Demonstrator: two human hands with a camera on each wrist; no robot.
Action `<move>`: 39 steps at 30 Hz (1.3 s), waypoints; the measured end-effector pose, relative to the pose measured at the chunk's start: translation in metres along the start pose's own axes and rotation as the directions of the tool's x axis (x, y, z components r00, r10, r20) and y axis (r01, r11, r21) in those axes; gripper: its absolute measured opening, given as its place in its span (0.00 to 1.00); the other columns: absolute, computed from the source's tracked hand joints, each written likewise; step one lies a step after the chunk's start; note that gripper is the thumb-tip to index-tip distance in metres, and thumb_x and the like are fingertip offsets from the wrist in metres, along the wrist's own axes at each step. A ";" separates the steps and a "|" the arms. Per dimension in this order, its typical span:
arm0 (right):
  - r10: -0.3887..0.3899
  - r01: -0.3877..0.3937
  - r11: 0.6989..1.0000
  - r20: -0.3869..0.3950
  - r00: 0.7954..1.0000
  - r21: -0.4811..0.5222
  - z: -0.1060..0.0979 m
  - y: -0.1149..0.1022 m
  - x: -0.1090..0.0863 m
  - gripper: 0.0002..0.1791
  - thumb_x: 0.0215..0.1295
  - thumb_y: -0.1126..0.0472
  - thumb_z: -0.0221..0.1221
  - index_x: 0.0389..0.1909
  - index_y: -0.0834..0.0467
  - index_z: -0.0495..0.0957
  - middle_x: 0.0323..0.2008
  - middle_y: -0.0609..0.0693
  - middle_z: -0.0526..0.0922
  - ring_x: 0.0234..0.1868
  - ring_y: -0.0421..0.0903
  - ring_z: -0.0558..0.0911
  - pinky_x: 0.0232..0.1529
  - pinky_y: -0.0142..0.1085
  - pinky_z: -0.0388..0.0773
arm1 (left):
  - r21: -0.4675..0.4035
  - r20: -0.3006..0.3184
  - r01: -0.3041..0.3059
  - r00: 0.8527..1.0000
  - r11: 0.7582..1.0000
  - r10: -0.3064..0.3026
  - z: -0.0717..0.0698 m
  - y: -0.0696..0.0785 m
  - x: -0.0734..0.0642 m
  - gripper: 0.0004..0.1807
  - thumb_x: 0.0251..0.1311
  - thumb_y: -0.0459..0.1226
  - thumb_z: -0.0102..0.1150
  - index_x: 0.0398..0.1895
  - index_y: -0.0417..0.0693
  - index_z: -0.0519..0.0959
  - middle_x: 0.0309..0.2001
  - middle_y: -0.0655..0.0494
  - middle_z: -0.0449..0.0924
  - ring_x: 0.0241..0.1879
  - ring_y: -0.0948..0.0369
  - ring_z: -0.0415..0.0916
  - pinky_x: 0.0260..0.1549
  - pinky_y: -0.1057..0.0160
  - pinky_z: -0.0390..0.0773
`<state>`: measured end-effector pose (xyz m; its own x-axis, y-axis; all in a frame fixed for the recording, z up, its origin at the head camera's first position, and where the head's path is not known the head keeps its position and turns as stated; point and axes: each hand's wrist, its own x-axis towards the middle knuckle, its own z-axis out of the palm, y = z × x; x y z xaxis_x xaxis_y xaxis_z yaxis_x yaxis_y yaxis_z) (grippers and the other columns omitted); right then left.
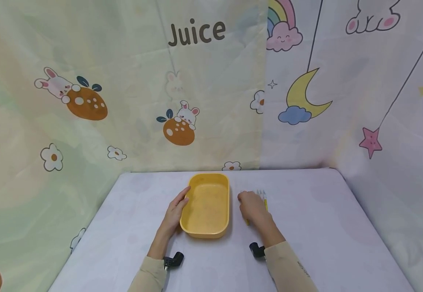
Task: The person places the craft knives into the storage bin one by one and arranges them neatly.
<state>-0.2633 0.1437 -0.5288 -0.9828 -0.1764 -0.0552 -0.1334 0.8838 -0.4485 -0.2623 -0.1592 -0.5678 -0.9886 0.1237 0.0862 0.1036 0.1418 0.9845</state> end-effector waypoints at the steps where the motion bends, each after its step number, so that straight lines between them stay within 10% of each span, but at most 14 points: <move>1: 0.008 -0.008 1.000 0.003 1.000 0.006 0.000 0.000 0.001 0.17 0.69 0.71 0.59 0.56 0.65 0.84 0.57 0.62 0.86 0.62 0.62 0.82 0.63 0.57 0.80 | -0.001 0.002 -0.002 1.000 1.000 0.002 0.000 0.000 0.000 0.25 0.82 0.43 0.46 0.78 0.60 0.68 0.80 0.62 0.63 0.82 0.57 0.53 0.82 0.49 0.52; 9: 0.058 -0.054 0.992 -0.035 0.998 0.111 0.000 0.002 -0.001 0.18 0.71 0.68 0.59 0.60 0.63 0.82 0.61 0.61 0.84 0.64 0.61 0.81 0.65 0.59 0.79 | -0.006 0.010 -0.002 1.000 1.000 0.002 -0.001 -0.001 0.001 0.25 0.81 0.43 0.47 0.78 0.60 0.68 0.80 0.60 0.63 0.82 0.56 0.53 0.81 0.48 0.52; 17: 0.035 -0.009 0.960 -0.091 0.995 0.279 -0.008 0.005 0.000 0.22 0.72 0.67 0.60 0.66 0.59 0.78 0.31 0.51 0.81 0.27 0.45 0.76 0.28 0.35 0.77 | -0.012 0.003 0.007 1.000 1.000 -0.007 0.000 0.000 0.001 0.25 0.82 0.41 0.45 0.79 0.57 0.67 0.80 0.62 0.63 0.82 0.58 0.53 0.82 0.49 0.51; 25: 0.049 -0.019 0.919 -0.066 0.997 0.394 -0.009 0.004 0.001 0.25 0.77 0.66 0.56 0.73 0.56 0.73 0.57 0.60 0.82 0.36 0.44 0.81 0.36 0.34 0.84 | -0.004 0.004 0.019 1.000 1.000 -0.019 0.000 0.000 0.001 0.25 0.82 0.41 0.45 0.79 0.58 0.67 0.80 0.62 0.62 0.82 0.58 0.52 0.82 0.49 0.50; 39: 0.021 0.055 0.878 -0.154 0.988 0.475 -0.019 -0.013 0.001 0.28 0.73 0.63 0.62 0.73 0.55 0.73 0.63 0.60 0.81 0.39 0.44 0.85 0.36 0.33 0.82 | -0.009 -0.005 0.017 1.000 1.000 -0.017 0.001 0.000 0.000 0.25 0.82 0.41 0.45 0.78 0.63 0.68 0.80 0.62 0.62 0.82 0.57 0.52 0.82 0.47 0.51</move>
<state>-0.2647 0.1404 -0.5064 -0.9933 -0.0889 0.0732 -0.1107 0.5606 -0.8206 -0.2618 -0.1586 -0.5679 -0.9907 0.1167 0.0698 0.0854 0.1347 0.9872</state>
